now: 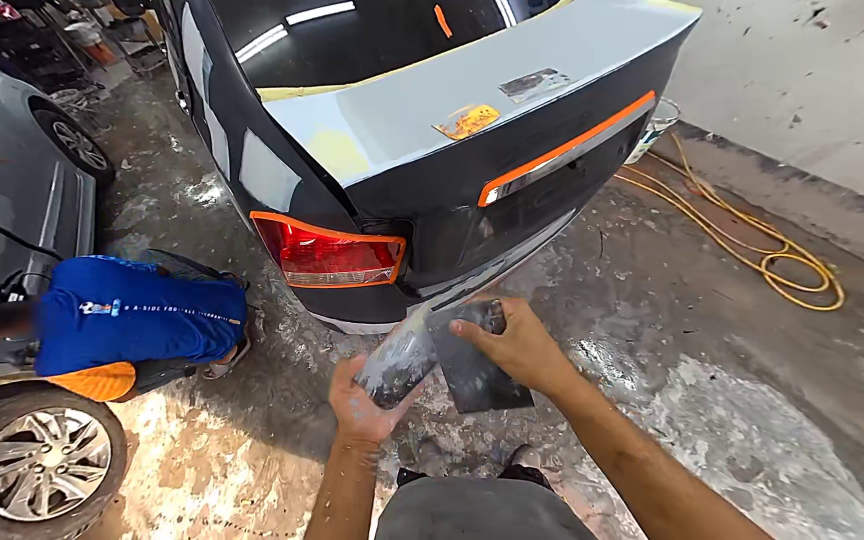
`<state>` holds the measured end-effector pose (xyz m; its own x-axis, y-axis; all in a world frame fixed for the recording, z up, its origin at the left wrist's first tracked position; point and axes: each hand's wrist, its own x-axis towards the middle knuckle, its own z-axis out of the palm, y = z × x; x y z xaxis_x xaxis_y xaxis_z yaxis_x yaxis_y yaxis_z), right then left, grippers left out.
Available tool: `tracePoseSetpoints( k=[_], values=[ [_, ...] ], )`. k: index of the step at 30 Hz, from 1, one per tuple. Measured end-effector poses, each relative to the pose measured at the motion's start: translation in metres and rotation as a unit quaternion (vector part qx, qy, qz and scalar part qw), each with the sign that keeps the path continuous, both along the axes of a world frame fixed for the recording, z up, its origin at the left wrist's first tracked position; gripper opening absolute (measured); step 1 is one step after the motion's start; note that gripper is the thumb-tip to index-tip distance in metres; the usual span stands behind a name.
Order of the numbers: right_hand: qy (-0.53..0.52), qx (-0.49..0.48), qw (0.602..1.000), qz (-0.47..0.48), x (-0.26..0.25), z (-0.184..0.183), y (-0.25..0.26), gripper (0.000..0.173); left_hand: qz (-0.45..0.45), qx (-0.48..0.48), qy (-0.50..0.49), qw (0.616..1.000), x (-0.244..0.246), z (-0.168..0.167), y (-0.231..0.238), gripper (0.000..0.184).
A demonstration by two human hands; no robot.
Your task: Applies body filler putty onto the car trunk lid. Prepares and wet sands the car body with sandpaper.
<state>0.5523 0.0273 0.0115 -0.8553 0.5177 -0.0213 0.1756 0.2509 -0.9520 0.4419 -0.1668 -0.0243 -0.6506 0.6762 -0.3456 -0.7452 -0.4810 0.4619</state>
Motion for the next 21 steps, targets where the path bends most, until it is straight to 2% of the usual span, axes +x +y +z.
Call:
tracePoseSetpoints(
  k=[2, 3, 6, 8, 11, 14, 18, 21],
  values=[
    [0.017, 0.023, 0.999, 0.025, 0.003, 0.001, -0.002, 0.018, -0.085, 0.075, 0.060, 0.992, -0.012, -0.005, -0.008, 0.077],
    [0.026, 0.038, 0.998, 0.031, 0.004, 0.002, -0.005, 0.018, -0.100, 0.075, 0.080, 0.989, -0.013, -0.003, -0.008, 0.084],
    [0.039, 0.102, 0.994, 0.027, 0.001, 0.005, -0.011, 0.020, -0.071, 0.032, 0.094, 0.992, -0.007, 0.007, 0.002, 0.101],
    [0.036, 0.125, 0.991, 0.020, -0.003, 0.009, -0.008, 0.019, -0.048, 0.019, 0.107, 0.993, -0.002, 0.012, 0.008, 0.100],
    [0.051, 0.128, 0.990, 0.009, -0.008, 0.010, -0.014, 0.017, 0.000, -0.024, 0.111, 0.993, 0.008, 0.018, 0.014, 0.089],
    [0.032, 0.146, 0.987, 0.062, -0.007, 0.008, -0.033, 0.022, -0.020, -0.026, 0.125, 0.992, 0.005, 0.016, 0.013, 0.092],
    [0.062, 0.171, 0.983, 0.018, -0.010, 0.016, -0.020, 0.017, -0.005, -0.015, 0.168, 0.986, 0.007, 0.023, 0.015, 0.090],
    [0.049, 0.177, 0.981, 0.060, -0.006, 0.019, -0.037, 0.021, -0.035, 0.020, 0.197, 0.980, 0.006, 0.019, 0.016, 0.093]
  ],
)
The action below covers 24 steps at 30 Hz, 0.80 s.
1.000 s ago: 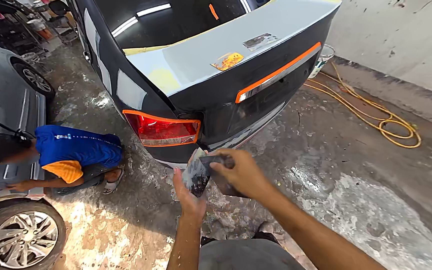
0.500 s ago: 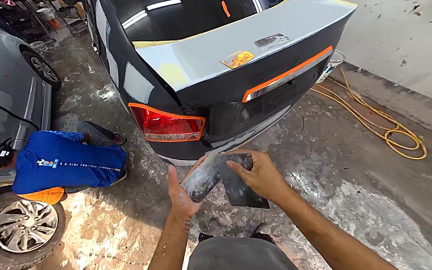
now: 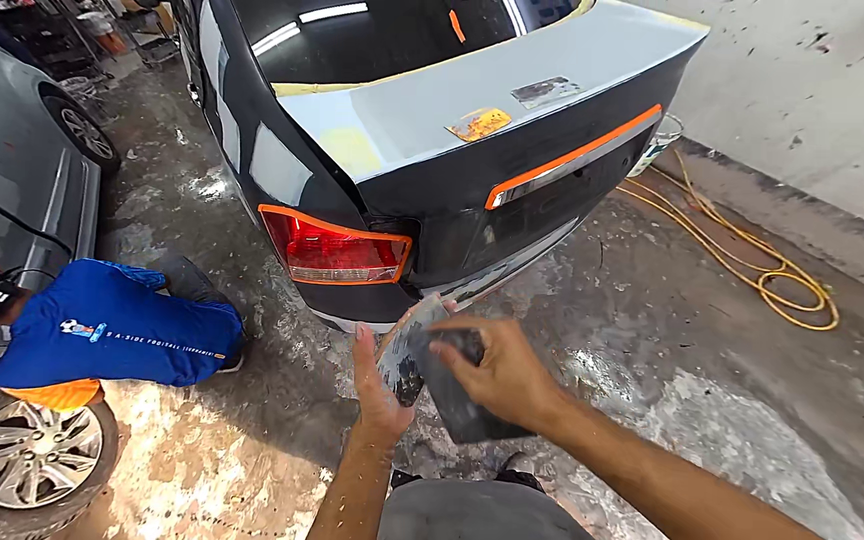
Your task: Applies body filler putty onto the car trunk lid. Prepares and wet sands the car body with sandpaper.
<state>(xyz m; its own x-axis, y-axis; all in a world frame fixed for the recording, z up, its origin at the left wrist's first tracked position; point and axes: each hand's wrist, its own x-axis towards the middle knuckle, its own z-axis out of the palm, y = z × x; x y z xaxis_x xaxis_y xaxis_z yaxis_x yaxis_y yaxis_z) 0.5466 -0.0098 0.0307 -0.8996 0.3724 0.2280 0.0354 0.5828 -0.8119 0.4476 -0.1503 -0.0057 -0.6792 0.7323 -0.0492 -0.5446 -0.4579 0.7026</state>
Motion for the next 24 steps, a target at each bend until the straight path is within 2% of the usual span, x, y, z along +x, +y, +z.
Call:
tracePoseSetpoints(
  k=[3, 5, 8, 10, 12, 15, 19, 22, 24],
  values=[
    [-0.007, 0.007, 1.000, -0.004, 0.001, 0.001, 0.014, 0.020, 0.009, -0.015, -0.035, 0.999, 0.004, 0.004, 0.000, 0.095],
    [0.006, -0.005, 1.000, -0.022, -0.002, 0.003, 0.016, 0.017, 0.015, -0.008, -0.019, 1.000, 0.003, 0.003, 0.004, 0.093],
    [-0.010, -0.019, 0.999, 0.026, 0.002, 0.004, 0.002, 0.020, -0.045, 0.044, 0.020, 0.998, -0.002, -0.004, 0.007, 0.097],
    [-0.009, -0.022, 1.000, 0.008, 0.001, 0.004, 0.019, 0.020, -0.010, -0.001, 0.003, 1.000, 0.003, 0.004, 0.008, 0.095],
    [0.008, -0.025, 1.000, -0.015, -0.002, 0.007, 0.029, 0.016, -0.002, 0.001, 0.012, 1.000, 0.003, 0.007, 0.010, 0.097],
    [-0.005, -0.047, 0.998, 0.036, 0.000, 0.011, 0.010, 0.017, -0.037, 0.037, 0.013, 0.999, 0.001, 0.003, 0.012, 0.098],
    [0.017, -0.066, 0.998, 0.007, -0.007, 0.013, 0.032, 0.017, 0.011, -0.008, -0.016, 1.000, 0.006, 0.012, 0.013, 0.095],
    [-0.004, -0.064, 0.997, 0.045, -0.003, 0.016, 0.011, 0.017, -0.026, 0.040, 0.021, 0.999, 0.003, 0.010, 0.012, 0.096],
    [-0.006, -0.057, 0.997, 0.050, -0.005, 0.015, 0.021, 0.018, 0.005, 0.006, 0.011, 1.000, 0.006, 0.013, 0.011, 0.093]
  ],
)
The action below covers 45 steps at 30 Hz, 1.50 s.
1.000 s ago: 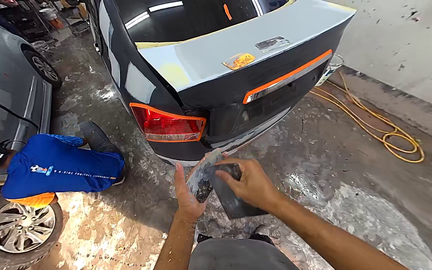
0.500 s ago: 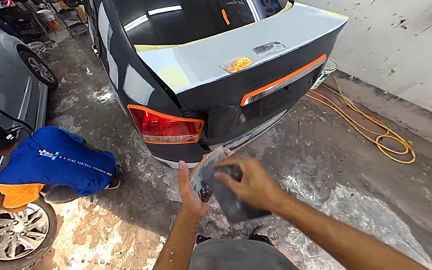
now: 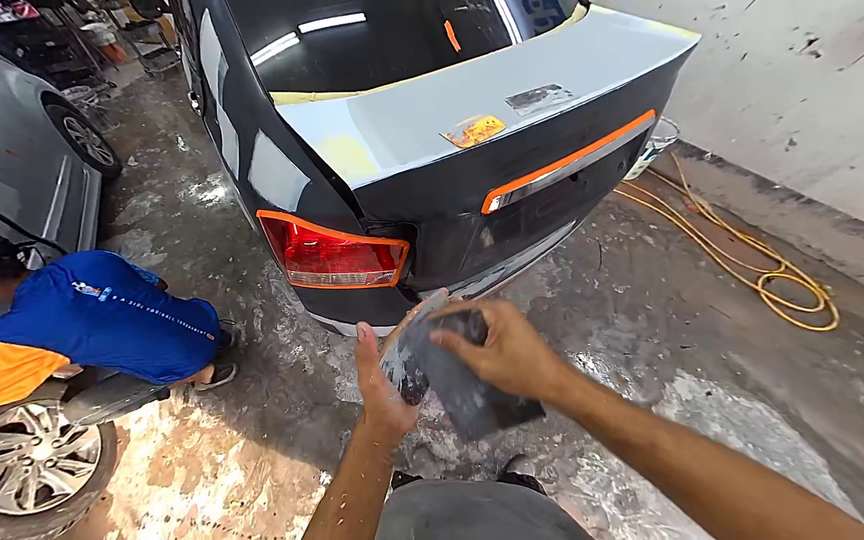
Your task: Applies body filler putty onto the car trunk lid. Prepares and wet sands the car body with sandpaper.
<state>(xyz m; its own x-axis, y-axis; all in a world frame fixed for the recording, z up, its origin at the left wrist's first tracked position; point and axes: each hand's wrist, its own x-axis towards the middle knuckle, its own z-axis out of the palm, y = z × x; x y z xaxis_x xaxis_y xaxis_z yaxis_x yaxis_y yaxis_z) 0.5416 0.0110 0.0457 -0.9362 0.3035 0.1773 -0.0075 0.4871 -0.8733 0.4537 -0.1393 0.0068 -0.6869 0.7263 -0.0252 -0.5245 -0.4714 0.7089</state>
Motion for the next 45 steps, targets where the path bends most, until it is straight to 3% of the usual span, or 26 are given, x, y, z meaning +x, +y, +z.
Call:
tracePoseSetpoints(
  k=[2, 5, 9, 11, 14, 16, 20, 24, 27, 30, 32, 34, 37, 41, 45],
  values=[
    [0.021, 0.001, 0.999, -0.028, -0.003, 0.000, 0.007, 0.016, 0.023, -0.017, -0.006, 1.000, 0.002, 0.002, -0.001, 0.090],
    [0.003, -0.015, 1.000, 0.019, -0.001, 0.004, -0.014, 0.016, -0.023, 0.036, 0.001, 0.999, -0.002, -0.002, -0.004, 0.092],
    [0.021, -0.029, 0.999, -0.006, -0.007, 0.003, 0.008, 0.015, 0.015, -0.017, -0.035, 0.999, 0.004, 0.003, -0.007, 0.086],
    [0.027, -0.032, 0.999, 0.006, -0.006, 0.005, -0.006, 0.013, 0.014, -0.015, -0.046, 0.999, 0.005, 0.004, -0.006, 0.083],
    [0.000, -0.043, 0.998, 0.036, -0.007, 0.004, -0.006, 0.015, 0.018, -0.026, -0.053, 0.998, 0.005, 0.004, -0.008, 0.084],
    [0.027, -0.040, 0.999, 0.002, -0.008, 0.004, 0.003, 0.015, 0.019, -0.027, -0.051, 0.998, 0.004, 0.004, -0.010, 0.087],
    [-0.009, -0.044, 0.998, 0.049, -0.006, 0.007, -0.018, 0.016, -0.044, 0.029, -0.049, 0.997, -0.002, 0.001, -0.010, 0.091],
    [0.014, -0.036, 0.999, 0.007, -0.012, 0.006, -0.002, 0.014, 0.007, -0.012, -0.054, 0.998, 0.001, 0.002, -0.010, 0.085],
    [-0.038, -0.039, 0.996, 0.064, -0.011, 0.007, -0.018, 0.016, -0.004, -0.001, -0.045, 0.999, 0.001, 0.001, -0.010, 0.084],
    [-0.017, -0.031, 0.999, 0.020, -0.017, 0.004, -0.002, 0.016, 0.024, -0.036, -0.061, 0.997, 0.002, 0.000, -0.010, 0.082],
    [-0.021, -0.033, 0.998, 0.054, -0.015, 0.007, -0.016, 0.016, 0.018, -0.018, -0.053, 0.998, 0.003, 0.006, -0.008, 0.075],
    [-0.047, -0.032, 0.994, 0.090, -0.015, 0.009, -0.019, 0.018, 0.009, -0.014, -0.064, 0.998, 0.004, 0.006, -0.007, 0.076],
    [-0.014, -0.025, 0.999, 0.032, -0.020, 0.009, 0.000, 0.014, 0.012, -0.021, -0.070, 0.997, 0.001, -0.001, -0.007, 0.079],
    [-0.047, 0.002, 0.996, 0.071, -0.010, 0.012, -0.017, 0.019, -0.032, 0.028, -0.078, 0.996, -0.007, -0.002, -0.005, 0.097],
    [-0.023, 0.026, 0.999, -0.002, -0.012, 0.007, 0.012, 0.015, 0.014, -0.022, -0.101, 0.995, -0.004, 0.005, 0.000, 0.092]
  ],
)
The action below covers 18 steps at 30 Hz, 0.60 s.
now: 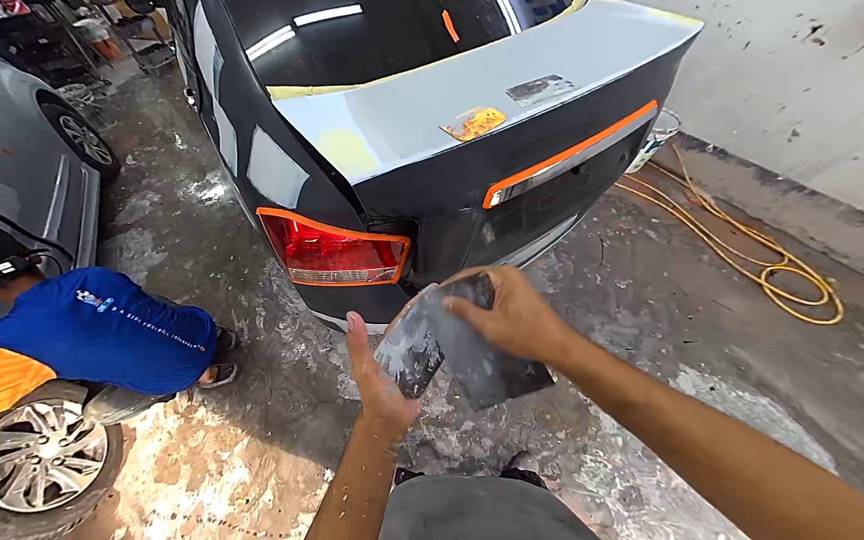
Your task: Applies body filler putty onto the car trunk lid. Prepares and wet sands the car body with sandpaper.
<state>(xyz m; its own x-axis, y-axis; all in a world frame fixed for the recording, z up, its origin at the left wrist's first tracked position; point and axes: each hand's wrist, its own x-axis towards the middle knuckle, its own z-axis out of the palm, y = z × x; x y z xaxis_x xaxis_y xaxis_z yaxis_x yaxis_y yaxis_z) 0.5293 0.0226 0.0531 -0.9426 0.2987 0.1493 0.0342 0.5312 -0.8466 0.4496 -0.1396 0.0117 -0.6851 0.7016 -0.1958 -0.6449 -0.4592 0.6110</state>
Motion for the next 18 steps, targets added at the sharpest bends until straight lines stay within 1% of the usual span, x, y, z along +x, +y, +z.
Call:
tracePoseSetpoints(
  k=[2, 3, 5, 7, 9, 10, 11, 12, 13, 15, 16, 18],
  values=[
    [-0.020, 0.014, 0.999, 0.030, 0.005, 0.001, -0.012, 0.016, -0.032, 0.043, 0.020, 0.998, -0.003, -0.006, 0.001, 0.096],
    [-0.025, 0.022, 0.999, 0.041, 0.007, -0.002, -0.011, 0.016, -0.035, 0.045, 0.019, 0.998, -0.003, -0.006, 0.002, 0.097],
    [-0.015, 0.032, 0.999, 0.017, 0.006, -0.007, 0.004, 0.016, 0.001, -0.010, -0.019, 1.000, 0.002, 0.002, 0.005, 0.091],
    [-0.016, 0.018, 1.000, 0.000, 0.008, -0.006, 0.005, 0.015, 0.003, -0.018, -0.027, 0.999, 0.002, 0.003, 0.006, 0.092],
    [-0.036, -0.001, 0.998, 0.058, 0.014, -0.006, -0.016, 0.019, -0.044, 0.033, -0.001, 0.999, -0.003, -0.004, 0.005, 0.100],
    [-0.048, -0.009, 0.996, 0.080, 0.016, -0.007, -0.020, 0.022, -0.051, 0.044, -0.003, 0.998, -0.005, -0.005, 0.005, 0.103],
    [-0.041, -0.016, 0.996, 0.078, 0.015, -0.009, -0.016, 0.022, -0.035, 0.028, -0.013, 0.999, -0.004, 0.000, 0.006, 0.100],
    [-0.018, -0.023, 0.998, 0.053, 0.014, -0.010, -0.007, 0.021, -0.015, 0.006, -0.031, 0.999, -0.003, 0.005, 0.006, 0.093],
    [0.007, -0.025, 0.999, 0.020, 0.014, -0.009, 0.004, 0.019, -0.002, 0.004, -0.040, 0.999, -0.003, 0.009, 0.004, 0.093],
    [0.033, -0.041, 0.998, -0.017, 0.011, -0.004, 0.012, 0.017, -0.015, 0.030, -0.029, 0.999, -0.006, 0.014, 0.002, 0.097],
    [0.027, -0.041, 0.999, -0.015, 0.013, -0.003, 0.005, 0.017, -0.027, 0.031, -0.016, 0.999, -0.005, 0.013, 0.002, 0.097],
    [0.010, -0.024, 1.000, 0.016, 0.016, -0.003, -0.008, 0.016, -0.033, 0.038, 0.012, 0.999, -0.004, 0.012, 0.004, 0.093]
  ],
)
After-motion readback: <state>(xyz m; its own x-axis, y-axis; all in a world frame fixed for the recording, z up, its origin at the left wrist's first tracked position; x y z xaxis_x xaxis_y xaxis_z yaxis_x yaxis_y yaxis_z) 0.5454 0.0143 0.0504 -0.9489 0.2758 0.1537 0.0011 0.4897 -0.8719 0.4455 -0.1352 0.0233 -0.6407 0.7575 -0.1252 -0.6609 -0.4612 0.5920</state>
